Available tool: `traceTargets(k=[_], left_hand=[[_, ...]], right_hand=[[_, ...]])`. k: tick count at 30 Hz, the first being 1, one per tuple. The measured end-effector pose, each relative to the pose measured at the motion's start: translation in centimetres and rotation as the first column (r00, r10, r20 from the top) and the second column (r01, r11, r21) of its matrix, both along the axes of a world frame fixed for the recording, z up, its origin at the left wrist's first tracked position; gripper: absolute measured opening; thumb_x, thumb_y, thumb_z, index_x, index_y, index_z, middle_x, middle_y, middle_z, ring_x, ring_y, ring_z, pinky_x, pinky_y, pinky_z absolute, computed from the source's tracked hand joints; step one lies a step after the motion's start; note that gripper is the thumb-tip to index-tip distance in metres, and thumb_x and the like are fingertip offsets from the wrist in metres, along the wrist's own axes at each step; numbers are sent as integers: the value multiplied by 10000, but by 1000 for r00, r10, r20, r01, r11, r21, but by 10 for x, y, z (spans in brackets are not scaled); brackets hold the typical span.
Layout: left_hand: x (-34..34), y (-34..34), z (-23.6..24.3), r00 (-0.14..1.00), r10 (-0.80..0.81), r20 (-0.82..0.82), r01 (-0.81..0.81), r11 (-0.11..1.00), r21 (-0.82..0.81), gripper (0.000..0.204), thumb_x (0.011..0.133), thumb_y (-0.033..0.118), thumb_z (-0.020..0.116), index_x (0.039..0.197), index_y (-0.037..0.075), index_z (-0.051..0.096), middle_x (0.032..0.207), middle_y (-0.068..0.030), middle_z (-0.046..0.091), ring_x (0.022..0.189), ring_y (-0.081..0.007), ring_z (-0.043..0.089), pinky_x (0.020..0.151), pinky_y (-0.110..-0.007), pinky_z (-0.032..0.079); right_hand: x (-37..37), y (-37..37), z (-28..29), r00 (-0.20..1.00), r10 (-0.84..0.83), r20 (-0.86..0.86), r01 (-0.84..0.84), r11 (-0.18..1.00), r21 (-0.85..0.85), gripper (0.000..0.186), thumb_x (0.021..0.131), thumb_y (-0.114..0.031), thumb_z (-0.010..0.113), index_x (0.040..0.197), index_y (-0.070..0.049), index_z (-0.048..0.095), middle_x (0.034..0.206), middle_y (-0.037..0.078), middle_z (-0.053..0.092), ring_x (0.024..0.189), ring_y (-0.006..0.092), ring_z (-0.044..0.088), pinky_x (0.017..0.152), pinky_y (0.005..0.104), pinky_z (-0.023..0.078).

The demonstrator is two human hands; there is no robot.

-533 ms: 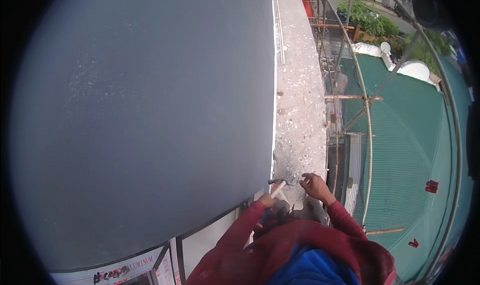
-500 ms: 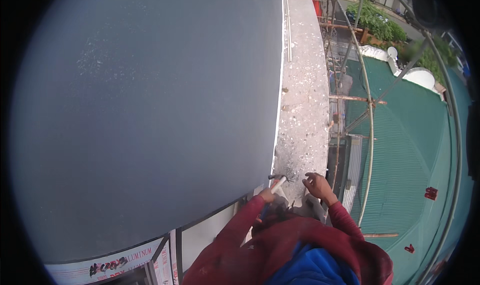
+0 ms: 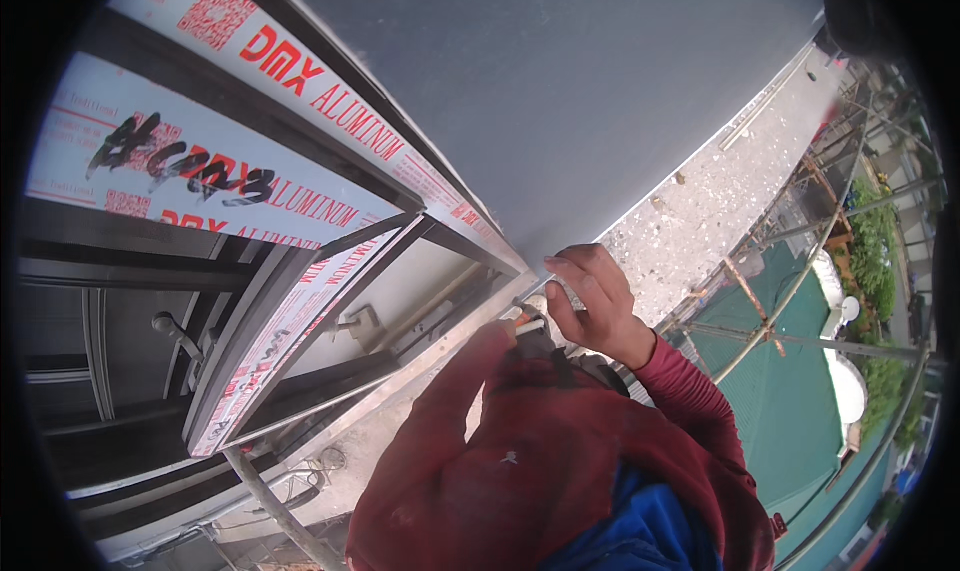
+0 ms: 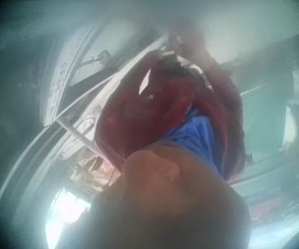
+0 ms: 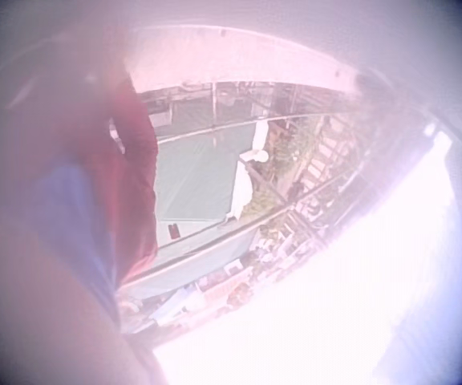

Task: The person uses a hammer and a chisel to chip away at the edge of a concrete surface next to an aluminum frame. After working on the edge, the person moves along the scaffolding and adjusts the position of the aluminum frame.

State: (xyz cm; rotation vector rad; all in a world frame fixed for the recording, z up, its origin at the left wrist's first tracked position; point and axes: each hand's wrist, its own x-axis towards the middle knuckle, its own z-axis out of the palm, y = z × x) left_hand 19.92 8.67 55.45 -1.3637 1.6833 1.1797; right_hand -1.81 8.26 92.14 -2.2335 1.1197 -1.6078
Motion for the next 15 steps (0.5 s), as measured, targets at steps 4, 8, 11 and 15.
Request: traceTargets(k=[4,8,11,15], left_hand=[[48,48,4,972,233,38,-234,972,14,358,848,178,671,1152,-10,698,862,-164,746,744,-271,750,679,-398,586],[93,87,-6,906,420,49,-422,907,17,351,862,185,664,1163,8,700,880,-160,750,762,-271,752,699,-398,589],[124,113,-17,862,506,24,-506,863,-18,346,873,191,659,1171,22,701,893,-157,753,776,-271,754,714,-398,591],[161,157,-21,773,633,42,-632,774,-40,339,886,199,651,1182,40,702,911,-152,757,794,-270,757,734,-398,594]], right_hand=[[71,-21,67,888,453,-73,-448,821,-353,304,828,24,715,1128,13,669,986,172,662,813,307,665,710,390,551],[124,-9,60,620,569,540,-784,469,406,288,886,-7,694,1168,36,654,1000,137,684,906,247,694,816,348,575],[167,-29,21,350,111,930,-918,-158,364,261,992,-43,573,1235,-7,660,1171,83,681,1172,257,649,982,380,524],[223,-76,-30,469,365,804,-881,250,401,377,1038,-308,532,1326,-89,639,1302,64,667,1278,296,581,1103,489,438]])
